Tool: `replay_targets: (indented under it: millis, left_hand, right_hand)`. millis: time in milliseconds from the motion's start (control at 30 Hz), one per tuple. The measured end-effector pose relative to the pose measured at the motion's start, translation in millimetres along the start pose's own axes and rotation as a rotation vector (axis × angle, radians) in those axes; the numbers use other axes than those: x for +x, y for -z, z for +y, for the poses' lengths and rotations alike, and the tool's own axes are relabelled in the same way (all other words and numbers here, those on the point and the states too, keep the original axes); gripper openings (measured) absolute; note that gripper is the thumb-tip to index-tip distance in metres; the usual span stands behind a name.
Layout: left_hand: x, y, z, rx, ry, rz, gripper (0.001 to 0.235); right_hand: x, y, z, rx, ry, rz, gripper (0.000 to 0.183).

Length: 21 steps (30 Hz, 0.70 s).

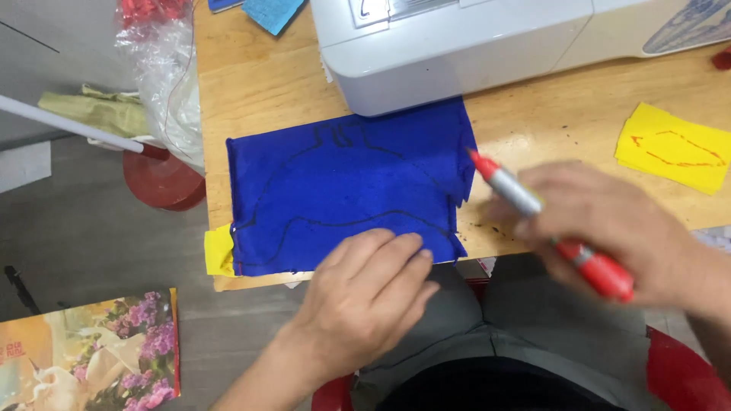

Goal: The person traces a design onto a blue fabric using a red marker. They then pick up and fold small pieces of yellow and blue fabric, placing them on the table near the sewing machine.

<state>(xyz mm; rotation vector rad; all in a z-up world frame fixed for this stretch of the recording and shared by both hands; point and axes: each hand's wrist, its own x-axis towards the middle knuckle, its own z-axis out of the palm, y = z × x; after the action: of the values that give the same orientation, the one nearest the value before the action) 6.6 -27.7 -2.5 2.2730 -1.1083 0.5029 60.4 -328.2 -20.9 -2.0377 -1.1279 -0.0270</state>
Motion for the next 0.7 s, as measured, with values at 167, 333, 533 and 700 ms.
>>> replay_targets:
  millis: [167, 333, 533, 700]
  left_hand:
    - [14, -24, 3, 0.027, 0.052, 0.039, 0.008]
    - [17, -30, 5, 0.006, 0.145, 0.072, 0.004]
    - [14, -31, 5, -0.063, 0.219, 0.127, 0.008]
    - [9, -30, 1, -0.053, 0.167, 0.07, 0.026]
  right_hand:
    - [-9, -15, -13, -0.018, 0.045, -0.042, 0.014]
    - [-5, -20, -17, -0.006, 0.059, 0.04, 0.011]
    - [-18, -22, -13, 0.068, -0.032, 0.196, 0.023]
    - [-38, -11, -12, 0.222, -0.288, 0.212, 0.038]
